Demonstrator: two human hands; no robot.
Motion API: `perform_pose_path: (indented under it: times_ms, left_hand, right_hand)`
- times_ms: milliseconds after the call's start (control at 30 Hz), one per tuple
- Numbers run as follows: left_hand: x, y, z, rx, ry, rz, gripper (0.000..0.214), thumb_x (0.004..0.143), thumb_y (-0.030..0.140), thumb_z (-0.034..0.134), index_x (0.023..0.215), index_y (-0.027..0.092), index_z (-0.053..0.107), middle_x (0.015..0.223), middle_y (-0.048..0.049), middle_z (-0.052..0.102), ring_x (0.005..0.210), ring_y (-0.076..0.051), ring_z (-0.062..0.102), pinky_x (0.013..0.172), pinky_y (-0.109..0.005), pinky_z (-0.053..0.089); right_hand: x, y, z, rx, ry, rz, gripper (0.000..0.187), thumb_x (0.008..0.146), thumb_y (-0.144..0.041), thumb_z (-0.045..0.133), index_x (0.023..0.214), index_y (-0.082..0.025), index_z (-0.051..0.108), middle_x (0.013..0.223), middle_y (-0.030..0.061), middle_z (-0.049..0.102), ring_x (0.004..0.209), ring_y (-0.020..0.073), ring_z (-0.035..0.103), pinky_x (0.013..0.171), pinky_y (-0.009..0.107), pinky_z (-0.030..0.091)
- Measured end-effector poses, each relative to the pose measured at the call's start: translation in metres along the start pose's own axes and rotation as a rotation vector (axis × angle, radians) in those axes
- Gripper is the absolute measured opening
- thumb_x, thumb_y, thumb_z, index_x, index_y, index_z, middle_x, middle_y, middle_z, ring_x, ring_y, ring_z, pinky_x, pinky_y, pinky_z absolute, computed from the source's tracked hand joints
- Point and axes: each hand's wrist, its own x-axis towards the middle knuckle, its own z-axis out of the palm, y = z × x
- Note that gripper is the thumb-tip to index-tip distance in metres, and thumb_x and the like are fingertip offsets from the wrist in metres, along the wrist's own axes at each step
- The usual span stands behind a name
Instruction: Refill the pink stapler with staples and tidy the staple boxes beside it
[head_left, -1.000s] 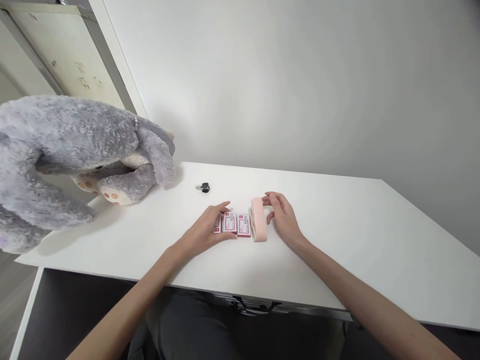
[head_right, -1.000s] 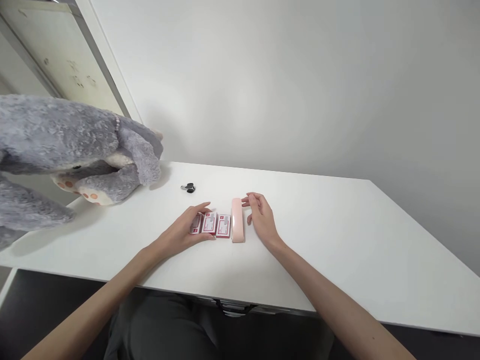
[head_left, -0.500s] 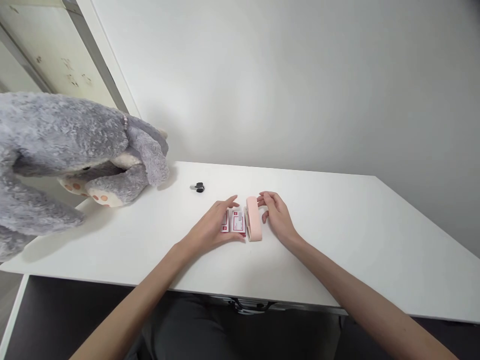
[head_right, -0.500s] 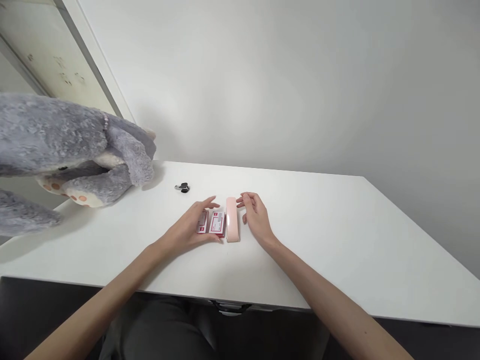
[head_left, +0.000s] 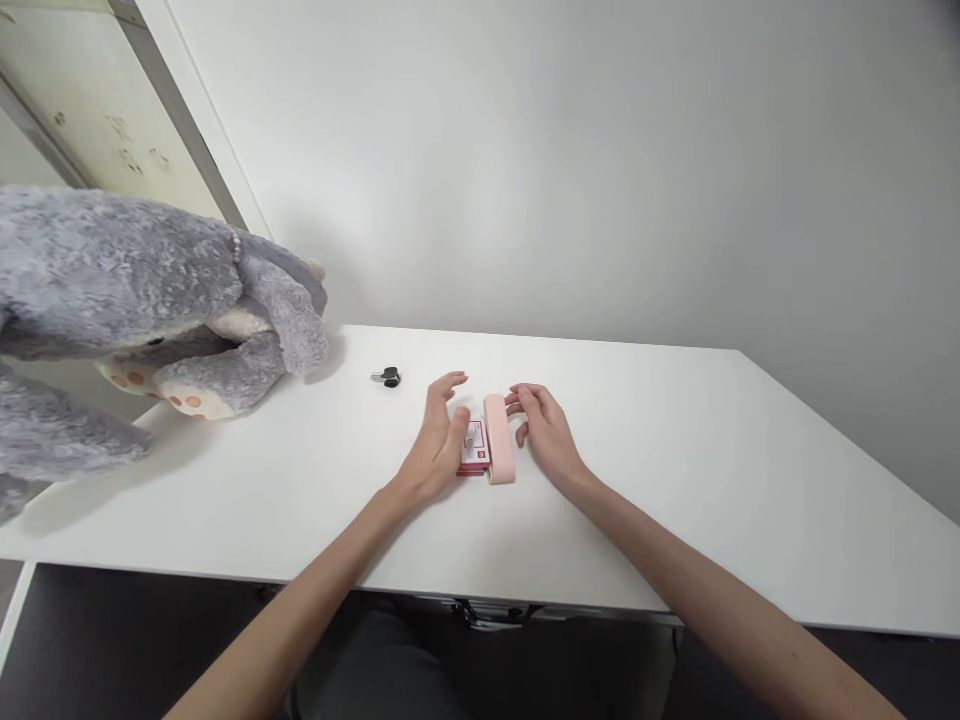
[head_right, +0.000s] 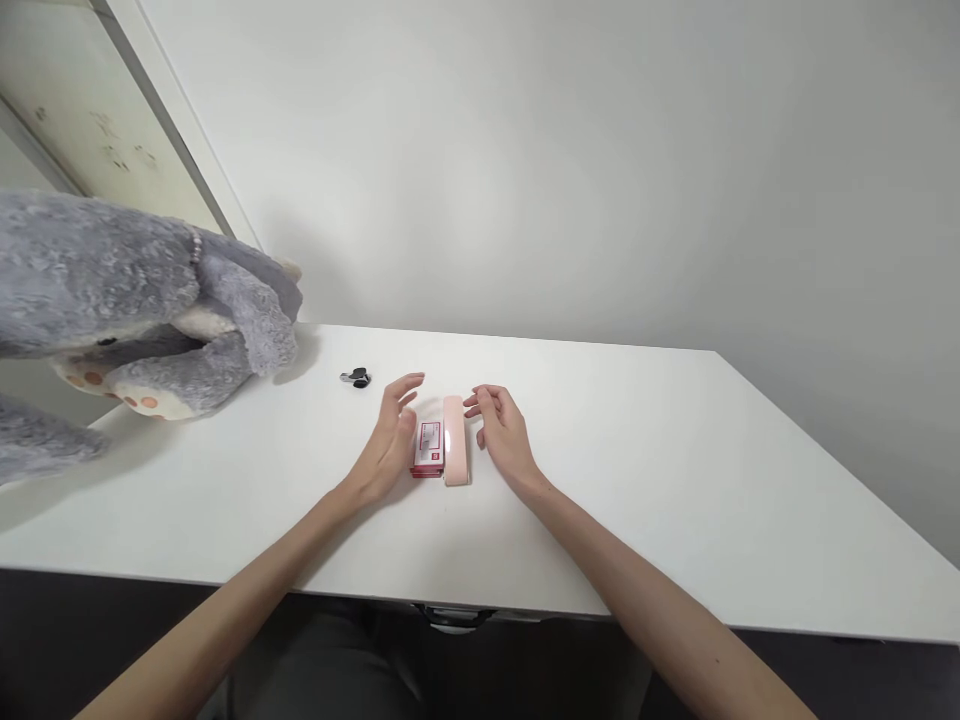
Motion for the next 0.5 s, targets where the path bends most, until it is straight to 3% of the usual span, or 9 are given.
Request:
perform_pose_path:
  times_ms: [100,233,333,400,500]
  left_hand:
    - [-0.007,-0.004,-0.011,0.021,-0.003,-0.11,0.041,0.111,0.049,0.031,0.139,0.025,0.049,0.157,-0.0122,0.049,0.151,-0.024,0.043,0.127,-0.047,0.035]
    - [-0.021,-0.01,-0.028,0.084,-0.083,-0.113,0.042,0.104,0.049,0.051,0.138,0.023,0.051,0.147,-0.0125,0.057,0.141,-0.027,0.052,0.121,-0.047,0.041]
    - [-0.027,-0.013,-0.037,0.093,-0.082,-0.176,0.038,0.105,0.049,0.047,0.13,0.021,0.054,0.117,-0.0088,0.067,0.11,-0.023,0.064,0.101,-0.042,0.051]
    - [-0.029,-0.012,-0.038,0.028,-0.135,-0.235,0.035,0.107,0.05,0.041,0.125,0.022,0.052,0.092,-0.0021,0.065,0.087,-0.019,0.063,0.085,-0.037,0.051]
    - [-0.029,-0.009,-0.037,-0.098,-0.234,-0.267,0.03,0.108,0.049,0.04,0.122,0.024,0.047,0.081,0.0028,0.061,0.077,-0.017,0.059,0.077,-0.032,0.047]
  right_hand:
    - [-0.001,0.0,0.001,-0.009,-0.02,0.012,0.044,0.097,-0.066,0.055,0.11,-0.025,0.063,0.113,0.0077,0.071,0.097,0.0233,0.071,0.051,0.027,0.049]
    - [-0.004,-0.001,0.002,-0.033,-0.049,0.023,0.043,0.097,-0.066,0.055,0.111,-0.026,0.064,0.115,0.0065,0.07,0.09,0.0202,0.069,0.054,0.027,0.051]
    - [-0.005,-0.002,0.002,-0.044,-0.046,0.041,0.043,0.097,-0.066,0.056,0.11,-0.026,0.064,0.115,0.0054,0.068,0.08,0.017,0.066,0.055,0.028,0.051]
    - [-0.006,-0.001,0.001,-0.048,-0.034,0.068,0.043,0.096,-0.066,0.057,0.108,-0.026,0.062,0.106,0.0033,0.066,0.069,0.0141,0.062,0.054,0.028,0.051]
    - [-0.006,0.002,0.001,-0.041,-0.014,0.106,0.041,0.095,-0.067,0.058,0.104,-0.026,0.058,0.093,-0.002,0.06,0.055,0.0099,0.053,0.052,0.029,0.049]
